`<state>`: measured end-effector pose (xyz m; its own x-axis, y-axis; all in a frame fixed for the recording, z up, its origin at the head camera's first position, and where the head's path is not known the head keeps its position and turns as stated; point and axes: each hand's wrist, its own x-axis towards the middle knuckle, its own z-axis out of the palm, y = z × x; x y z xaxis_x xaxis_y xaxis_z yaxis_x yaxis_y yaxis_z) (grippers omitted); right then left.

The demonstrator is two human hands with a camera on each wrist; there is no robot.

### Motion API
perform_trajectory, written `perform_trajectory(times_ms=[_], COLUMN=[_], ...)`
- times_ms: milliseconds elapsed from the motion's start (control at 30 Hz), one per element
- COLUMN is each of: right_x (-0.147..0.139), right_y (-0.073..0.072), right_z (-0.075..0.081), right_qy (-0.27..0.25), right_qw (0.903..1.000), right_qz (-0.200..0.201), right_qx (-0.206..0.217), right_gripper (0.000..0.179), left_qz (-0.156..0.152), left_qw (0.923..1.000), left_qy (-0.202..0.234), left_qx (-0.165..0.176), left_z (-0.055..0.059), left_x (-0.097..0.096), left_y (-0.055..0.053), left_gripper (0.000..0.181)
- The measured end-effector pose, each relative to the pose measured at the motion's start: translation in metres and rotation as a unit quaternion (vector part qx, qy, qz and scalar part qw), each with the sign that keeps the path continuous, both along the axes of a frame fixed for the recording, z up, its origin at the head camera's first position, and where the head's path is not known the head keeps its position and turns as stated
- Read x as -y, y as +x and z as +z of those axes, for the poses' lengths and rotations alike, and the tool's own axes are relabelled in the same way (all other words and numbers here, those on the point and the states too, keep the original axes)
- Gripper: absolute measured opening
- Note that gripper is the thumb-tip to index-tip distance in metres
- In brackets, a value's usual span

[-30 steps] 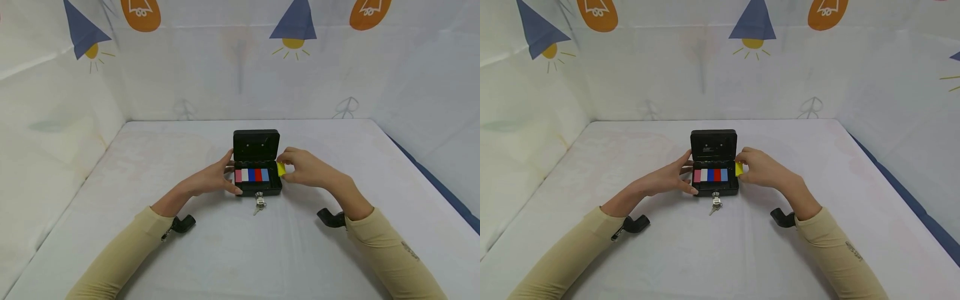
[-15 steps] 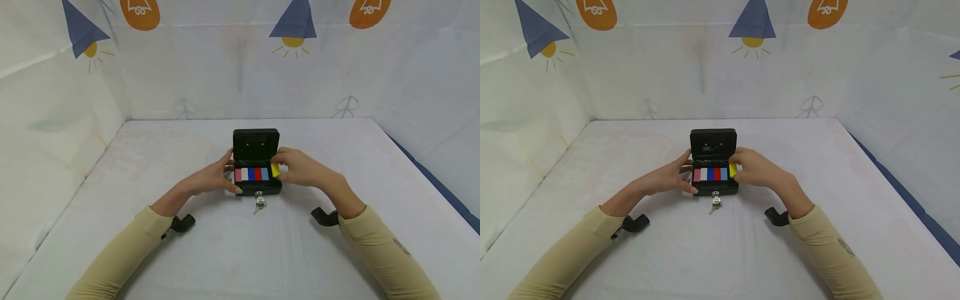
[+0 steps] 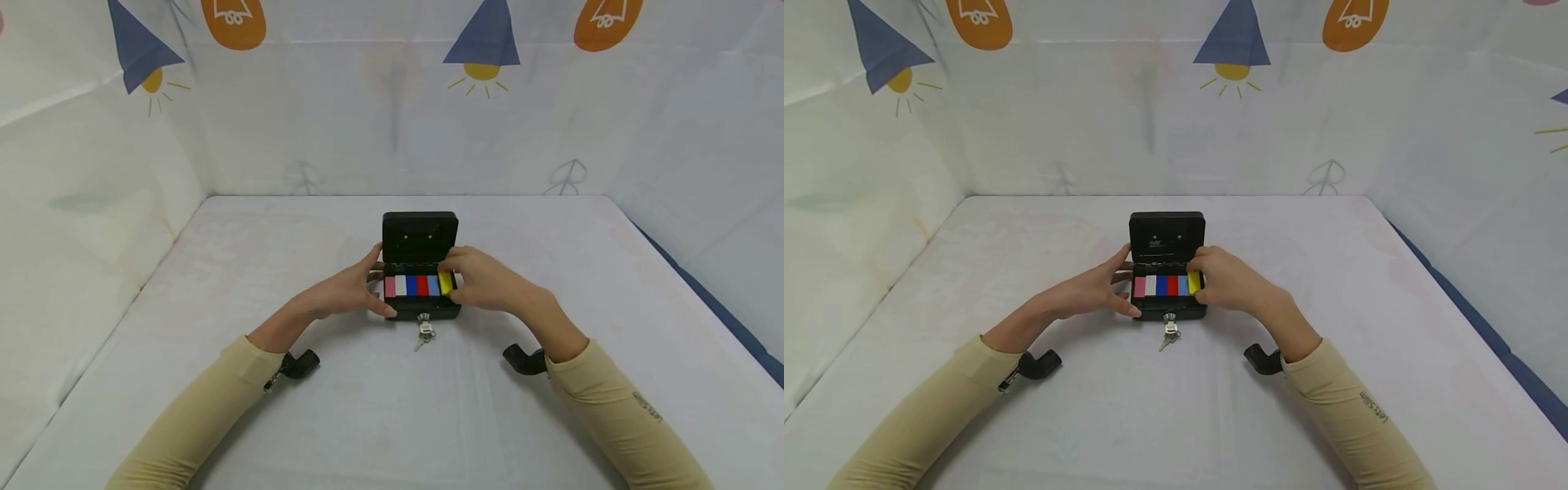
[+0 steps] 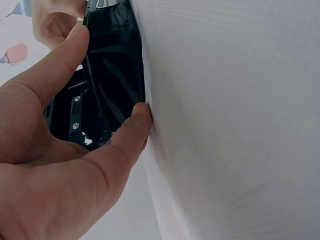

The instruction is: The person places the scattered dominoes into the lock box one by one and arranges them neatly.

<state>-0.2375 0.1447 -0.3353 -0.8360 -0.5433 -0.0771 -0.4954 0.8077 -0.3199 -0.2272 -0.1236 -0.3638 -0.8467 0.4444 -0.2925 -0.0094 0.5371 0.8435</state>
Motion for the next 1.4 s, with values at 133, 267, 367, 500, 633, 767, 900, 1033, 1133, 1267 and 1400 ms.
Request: perform_trajectory(times_ms=[133,267,367,500,633,767,900,1033,1133,1267,1400], right_x=[0.000,0.001,0.002,0.003,0.005,0.008,0.010,0.012,0.013,0.013,0.014], right_y=[0.002,0.002,0.002,0.003,0.003,0.004,0.004,0.005,0.005,0.005,0.005], right_z=[-0.002,-0.006,-0.007,-0.009,-0.009,-0.009,-0.009,-0.009,-0.010,-0.010,-0.011], right_qy=[0.007,0.023,0.035,0.047,0.058,0.063,0.066,0.068,0.069,0.071,0.075], right_qw=[1.0000,0.9996,0.9992,0.9985,0.9976,0.9966,0.9961,0.9960,0.9960,0.9959,0.9953], right_qz=[0.000,-0.001,-0.003,-0.009,0.001,0.015,0.019,0.015,0.012,0.011,0.014], right_qx=[-0.006,-0.014,-0.021,-0.027,-0.038,-0.051,-0.056,-0.056,-0.055,-0.055,-0.060], right_gripper=[0.044,0.044,0.044,0.044,0.044,0.042,0.040,0.039,0.037,0.036,0.036], left_qz=[-0.003,-0.003,-0.004,-0.008,-0.008,-0.006,-0.002,0.000,0.002,0.003,0.001], left_qw=[1.0000,1.0000,1.0000,0.9999,0.9999,0.9999,0.9999,0.9999,1.0000,1.0000,1.0000], left_qy=[0.002,0.000,-0.002,-0.002,0.001,0.000,-0.003,-0.003,-0.002,0.000,0.000], left_qx=[-0.001,-0.004,-0.006,-0.009,-0.008,-0.010,-0.011,-0.010,-0.009,-0.008,-0.009], left_z=[-0.001,-0.002,-0.001,0.001,0.000,0.000,0.000,0.000,-0.001,-0.001,-0.002], left_x=[-0.001,-0.002,-0.003,-0.002,-0.002,-0.001,0.000,0.001,0.001,0.001,0.001], left_y=[-0.001,-0.001,-0.001,-0.001,0.000,0.001,0.001,0.001,0.000,0.000,0.000], left_gripper=[0.129,0.129,0.129,0.129,0.129,0.129,0.128,0.128,0.128,0.128,0.127])
